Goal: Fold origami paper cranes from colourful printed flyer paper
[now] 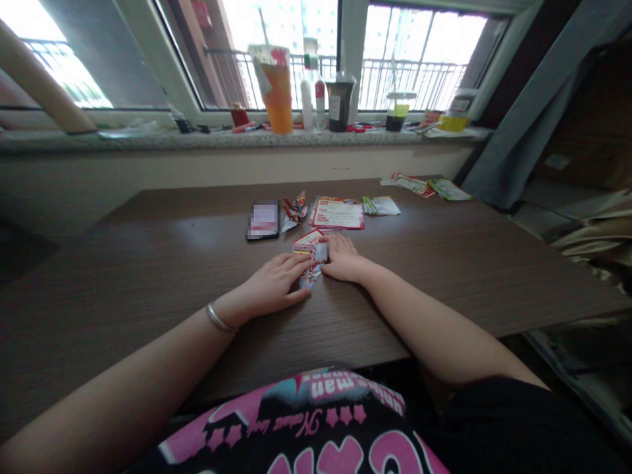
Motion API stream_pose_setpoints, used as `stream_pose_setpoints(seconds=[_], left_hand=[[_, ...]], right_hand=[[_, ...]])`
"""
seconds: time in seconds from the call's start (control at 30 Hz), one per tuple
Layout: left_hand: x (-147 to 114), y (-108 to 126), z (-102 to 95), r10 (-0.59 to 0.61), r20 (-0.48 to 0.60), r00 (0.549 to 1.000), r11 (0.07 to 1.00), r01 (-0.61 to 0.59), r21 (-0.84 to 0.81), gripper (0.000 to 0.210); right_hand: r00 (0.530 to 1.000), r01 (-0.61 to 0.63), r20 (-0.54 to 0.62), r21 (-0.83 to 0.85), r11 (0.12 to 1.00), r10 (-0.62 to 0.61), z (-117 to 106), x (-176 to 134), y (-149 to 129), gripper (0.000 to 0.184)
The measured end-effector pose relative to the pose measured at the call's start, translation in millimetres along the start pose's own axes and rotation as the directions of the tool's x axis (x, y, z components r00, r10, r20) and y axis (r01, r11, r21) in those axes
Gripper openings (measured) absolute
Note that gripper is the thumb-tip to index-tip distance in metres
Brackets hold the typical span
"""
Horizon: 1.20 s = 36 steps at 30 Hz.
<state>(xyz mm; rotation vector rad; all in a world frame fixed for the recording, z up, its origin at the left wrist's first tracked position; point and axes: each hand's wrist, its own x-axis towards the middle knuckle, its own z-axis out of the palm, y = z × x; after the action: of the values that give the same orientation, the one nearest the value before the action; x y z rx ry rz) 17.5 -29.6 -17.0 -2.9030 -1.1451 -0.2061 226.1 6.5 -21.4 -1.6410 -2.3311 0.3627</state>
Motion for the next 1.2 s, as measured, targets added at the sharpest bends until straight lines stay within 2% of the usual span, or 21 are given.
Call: stream_pose_setpoints(seconds=[0.17, 0.43, 0.8, 1.2], left_hand=[[-1.0, -0.4, -1.6, -0.004, 0.008, 1.0, 1.0, 0.004, -0.005, 0.064], [-1.2, -1.9, 0.4, -0.007, 0.007, 1.0, 1.0, 0.007, -0.013, 0.063], [-1.1, -2.2, -0.3, 0.011, -0.001, 1.0, 1.0, -0.011, -0.012, 0.064], [-2.1, -1.0, 0.2, 0.011, 0.005, 1.0, 1.0, -0.011, -0.006, 0.063]], right_hand=[[0.999, -0.036, -0.006, 0.007, 0.999, 0.036, 0.1, -0.8, -3.0, 0.066], [0.992, -0.102, -0.077, 0.02, 0.995, 0.103, 2.9, 3.0, 2.2, 0.058], [0.994, -0.048, -0.102, -0.019, 0.999, 0.046, 4.1, 3.1, 4.7, 0.052], [0.992, -0.051, -0.12, -0.012, 0.999, 0.049, 6.4, 8.2, 14.4, 0.044]])
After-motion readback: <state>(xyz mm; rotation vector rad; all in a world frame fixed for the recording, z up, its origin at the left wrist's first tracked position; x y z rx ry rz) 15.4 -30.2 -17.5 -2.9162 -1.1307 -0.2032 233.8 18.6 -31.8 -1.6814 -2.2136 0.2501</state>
